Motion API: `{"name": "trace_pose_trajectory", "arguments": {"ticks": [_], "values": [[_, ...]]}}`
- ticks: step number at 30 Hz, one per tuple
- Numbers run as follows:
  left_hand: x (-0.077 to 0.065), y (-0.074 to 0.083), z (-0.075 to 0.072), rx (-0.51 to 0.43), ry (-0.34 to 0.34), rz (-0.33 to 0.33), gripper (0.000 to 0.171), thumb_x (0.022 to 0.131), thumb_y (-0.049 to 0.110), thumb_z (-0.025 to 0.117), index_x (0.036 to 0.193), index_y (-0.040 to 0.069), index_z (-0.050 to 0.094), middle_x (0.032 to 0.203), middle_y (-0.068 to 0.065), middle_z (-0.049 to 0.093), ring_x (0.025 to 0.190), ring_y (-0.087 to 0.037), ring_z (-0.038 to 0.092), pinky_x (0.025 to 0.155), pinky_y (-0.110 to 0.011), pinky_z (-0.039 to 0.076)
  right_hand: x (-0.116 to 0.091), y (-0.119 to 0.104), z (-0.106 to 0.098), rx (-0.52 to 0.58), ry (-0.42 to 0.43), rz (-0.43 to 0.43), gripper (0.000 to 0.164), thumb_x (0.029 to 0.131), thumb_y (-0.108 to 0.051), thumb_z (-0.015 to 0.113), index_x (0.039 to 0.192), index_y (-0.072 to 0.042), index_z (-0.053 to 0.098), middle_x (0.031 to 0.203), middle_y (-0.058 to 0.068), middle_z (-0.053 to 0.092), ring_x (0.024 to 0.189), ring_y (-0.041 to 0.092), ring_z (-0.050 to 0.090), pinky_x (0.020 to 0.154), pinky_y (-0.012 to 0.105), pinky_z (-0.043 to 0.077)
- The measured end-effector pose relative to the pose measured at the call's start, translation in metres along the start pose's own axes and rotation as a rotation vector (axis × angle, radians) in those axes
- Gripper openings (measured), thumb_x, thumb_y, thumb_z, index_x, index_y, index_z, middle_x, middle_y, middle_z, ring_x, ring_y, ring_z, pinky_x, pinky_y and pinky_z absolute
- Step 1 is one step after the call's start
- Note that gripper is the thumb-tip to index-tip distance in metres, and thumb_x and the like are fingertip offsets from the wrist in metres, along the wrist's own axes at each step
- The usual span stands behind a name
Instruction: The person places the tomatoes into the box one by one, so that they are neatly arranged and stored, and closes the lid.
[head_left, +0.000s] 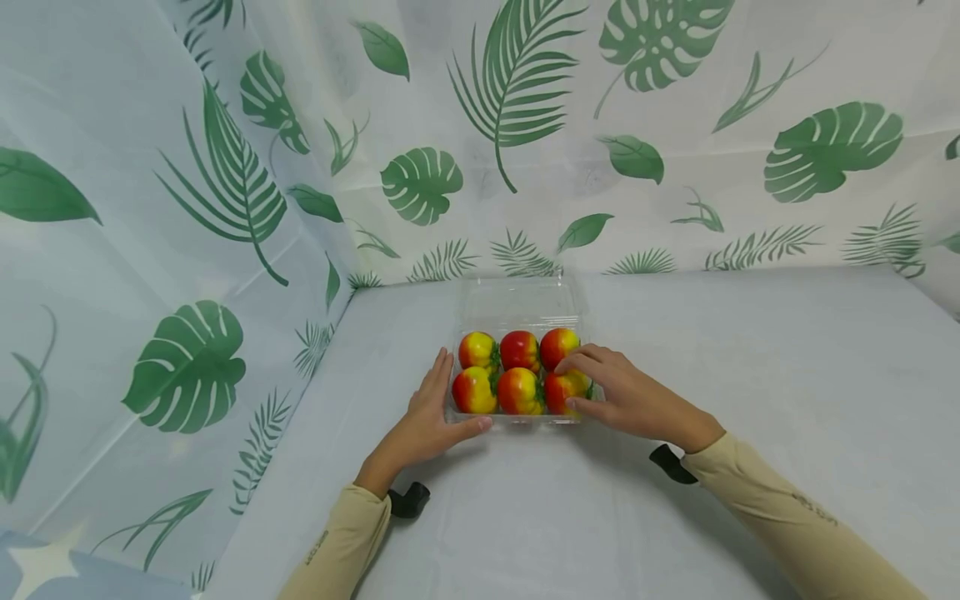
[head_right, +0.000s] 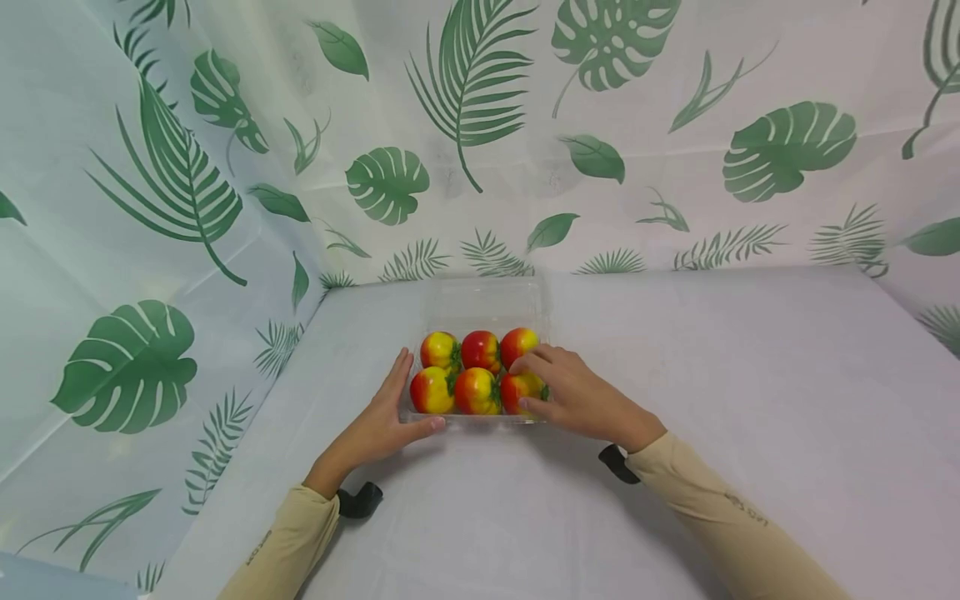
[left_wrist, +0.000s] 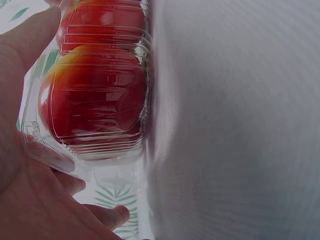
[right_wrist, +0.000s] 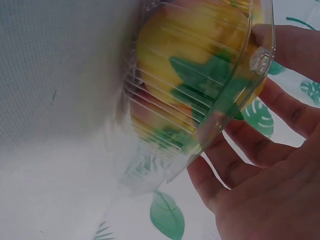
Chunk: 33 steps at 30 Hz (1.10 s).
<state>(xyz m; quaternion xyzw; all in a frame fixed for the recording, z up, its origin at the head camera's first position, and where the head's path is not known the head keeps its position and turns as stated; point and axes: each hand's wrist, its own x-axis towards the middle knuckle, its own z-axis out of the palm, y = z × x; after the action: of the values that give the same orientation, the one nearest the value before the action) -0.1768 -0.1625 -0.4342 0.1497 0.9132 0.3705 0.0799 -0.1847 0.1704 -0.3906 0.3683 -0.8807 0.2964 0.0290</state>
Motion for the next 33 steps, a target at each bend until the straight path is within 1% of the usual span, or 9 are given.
{"name": "trace_pose_trajectory", "arguments": {"ticks": [11, 17, 24, 28, 33], "values": [[-0.0009, -0.0014, -0.0004, -0.003, 0.000, 0.013, 0.127, 0.088, 0.069, 0.075, 0.173, 0.009, 0.002, 0.180, -0.003, -0.007, 0.164, -0.032, 0.003, 0.123, -0.072, 0.004, -0.0005, -0.0011, -0.0006, 0.039, -0.017, 0.018, 0.031, 0.095, -0.009, 0.079, 0.125, -0.010, 0.069, 0.127, 0.006, 0.063, 0.119, 0.032, 0.059, 0.100, 0.058, 0.054], [-0.0011, -0.0008, -0.0006, -0.002, 0.001, 0.005, 0.126, 0.089, 0.068, 0.075, 0.173, 0.011, 0.001, 0.180, -0.002, -0.007, 0.164, -0.032, 0.003, 0.123, -0.072, 0.004, -0.0008, -0.0015, -0.0012, 0.039, -0.019, 0.032, 0.031, 0.096, -0.011, 0.078, 0.126, -0.011, 0.069, 0.128, 0.009, 0.062, 0.118, 0.033, 0.058, 0.099, 0.059, 0.054], [-0.0017, 0.0006, -0.0007, -0.015, 0.003, 0.010, 0.126, 0.089, 0.067, 0.076, 0.173, 0.010, 0.002, 0.180, -0.002, -0.007, 0.164, -0.032, 0.002, 0.123, -0.073, 0.004, -0.0014, -0.0006, -0.0011, 0.043, -0.022, 0.049, 0.032, 0.097, -0.014, 0.079, 0.128, -0.012, 0.070, 0.131, 0.011, 0.061, 0.119, 0.034, 0.059, 0.100, 0.060, 0.055], [-0.0016, 0.0017, -0.0007, -0.012, 0.002, 0.013, 0.125, 0.089, 0.066, 0.076, 0.173, 0.009, 0.002, 0.180, -0.003, -0.007, 0.164, -0.033, 0.003, 0.123, -0.073, 0.005, -0.0020, 0.0012, -0.0019, 0.058, 0.008, 0.029, 0.031, 0.098, -0.012, 0.078, 0.128, -0.010, 0.069, 0.131, 0.011, 0.061, 0.120, 0.034, 0.060, 0.100, 0.057, 0.056], [-0.0014, 0.0025, -0.0002, -0.005, 0.003, 0.005, 0.125, 0.089, 0.066, 0.076, 0.173, 0.008, 0.004, 0.180, -0.004, -0.006, 0.164, -0.034, 0.005, 0.123, -0.074, 0.005, -0.0013, 0.0066, -0.0042, 0.080, 0.096, -0.026, 0.034, 0.097, -0.007, 0.078, 0.130, -0.004, 0.068, 0.134, 0.012, 0.060, 0.124, 0.034, 0.060, 0.100, 0.056, 0.056]]}}
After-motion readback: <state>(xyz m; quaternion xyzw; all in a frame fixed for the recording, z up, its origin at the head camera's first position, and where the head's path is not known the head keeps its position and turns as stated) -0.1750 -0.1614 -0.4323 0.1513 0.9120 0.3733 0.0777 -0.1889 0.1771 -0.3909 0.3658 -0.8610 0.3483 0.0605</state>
